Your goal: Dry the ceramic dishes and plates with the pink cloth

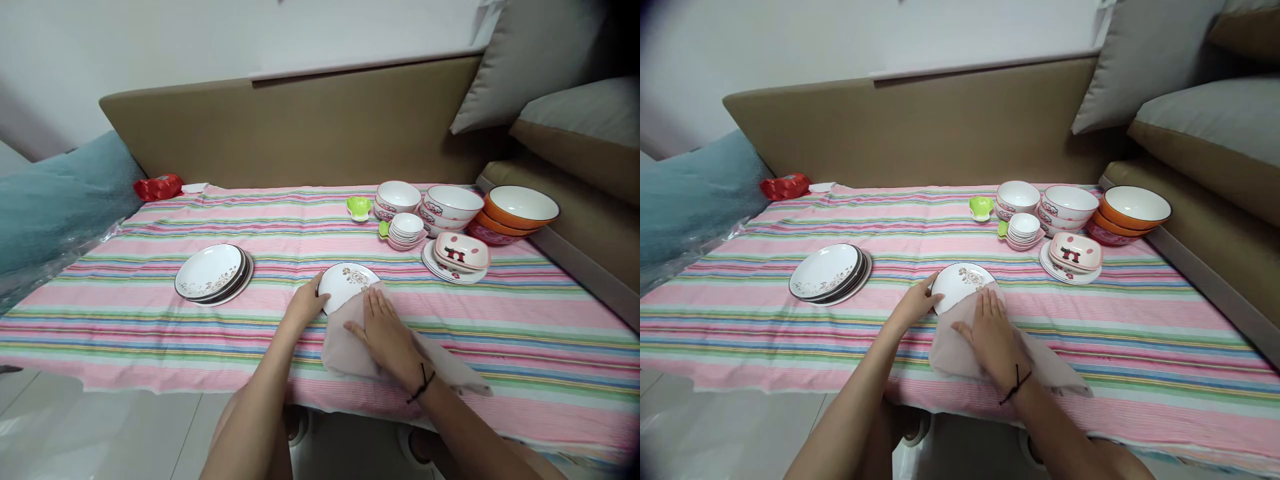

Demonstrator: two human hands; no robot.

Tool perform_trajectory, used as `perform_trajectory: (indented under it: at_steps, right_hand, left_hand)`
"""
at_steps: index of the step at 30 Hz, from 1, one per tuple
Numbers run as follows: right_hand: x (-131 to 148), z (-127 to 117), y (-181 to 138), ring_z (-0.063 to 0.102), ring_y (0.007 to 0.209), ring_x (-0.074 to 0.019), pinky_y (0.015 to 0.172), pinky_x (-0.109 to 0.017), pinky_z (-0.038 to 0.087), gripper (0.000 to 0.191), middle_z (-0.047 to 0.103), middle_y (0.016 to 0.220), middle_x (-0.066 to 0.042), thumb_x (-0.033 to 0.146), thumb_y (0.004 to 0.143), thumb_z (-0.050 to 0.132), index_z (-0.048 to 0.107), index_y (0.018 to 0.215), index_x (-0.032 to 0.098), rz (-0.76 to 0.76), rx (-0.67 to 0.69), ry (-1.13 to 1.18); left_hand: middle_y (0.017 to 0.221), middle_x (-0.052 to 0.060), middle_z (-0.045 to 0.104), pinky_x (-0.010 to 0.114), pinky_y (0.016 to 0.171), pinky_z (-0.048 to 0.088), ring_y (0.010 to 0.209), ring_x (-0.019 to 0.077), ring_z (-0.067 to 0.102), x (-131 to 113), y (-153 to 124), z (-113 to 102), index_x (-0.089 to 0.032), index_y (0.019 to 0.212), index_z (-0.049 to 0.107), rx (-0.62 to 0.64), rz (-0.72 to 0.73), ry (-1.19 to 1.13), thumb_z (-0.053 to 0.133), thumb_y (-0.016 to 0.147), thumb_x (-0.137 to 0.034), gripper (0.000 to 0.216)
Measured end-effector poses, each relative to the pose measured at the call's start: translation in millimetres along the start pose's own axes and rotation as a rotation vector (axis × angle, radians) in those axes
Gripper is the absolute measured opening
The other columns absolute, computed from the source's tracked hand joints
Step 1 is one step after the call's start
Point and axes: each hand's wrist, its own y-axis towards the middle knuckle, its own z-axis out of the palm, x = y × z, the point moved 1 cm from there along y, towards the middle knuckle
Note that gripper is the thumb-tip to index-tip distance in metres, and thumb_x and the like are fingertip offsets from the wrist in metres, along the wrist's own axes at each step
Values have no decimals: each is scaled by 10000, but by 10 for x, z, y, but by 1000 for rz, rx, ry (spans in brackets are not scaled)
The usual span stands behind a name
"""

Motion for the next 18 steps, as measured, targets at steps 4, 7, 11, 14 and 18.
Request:
perform_trajectory:
  at_steps: [4, 7, 11, 14, 18]
  right_hand:
    - [118, -7, 292, 154, 1458, -345, 1167, -501, 214, 787, 207, 1552, -258, 541, 962, 303, 255, 1468, -59, -17, 11, -13]
    - [230, 48, 479, 149, 1465, -310, 1173, -511, 206, 651, 202, 1570, -214, 393, 980, 323, 238, 1488, -5, -93, -75, -23]
    - [339, 144, 542, 176, 1463, -292, 1170, -529, 222, 577, 233, 1569, -176, 303, 971, 333, 282, 1488, 52, -345, -114, -44]
    - [350, 148, 418, 207, 1458, -251, 1174, -496, 252, 539, 273, 1565, -120, 176, 957, 276, 301, 1491, 103, -524, -63, -45]
    - [261, 113, 97, 220, 1456, -225, 1172, -444, 292, 534, 285, 1563, -105, 260, 990, 269, 275, 1501, 105, -508, -9, -32]
  left_hand:
    - [1042, 75, 729, 283, 772, 479, 873, 211, 664, 34, 6, -39, -207, 1428, 448, 33, -16, -35, 475, 835, -165, 595]
    - [1131, 71, 713, 278, 846, 468, 999, 211, 649, 59, 5, -98, -211, 1271, 618, -9, -16, 0, 435, 828, -118, 489]
    - [1163, 113, 696, 295, 886, 455, 1077, 228, 630, 114, 10, -163, -162, 1215, 647, -52, -69, 40, 424, 833, -130, 443]
    - [1189, 164, 674, 321, 907, 441, 1133, 253, 606, 125, 9, -194, -129, 1219, 629, -66, -114, 83, 413, 847, -149, 431]
    - [1155, 178, 681, 323, 888, 439, 1132, 262, 606, 83, -32, -246, -148, 1118, 660, -62, -135, 119, 416, 858, -172, 358]
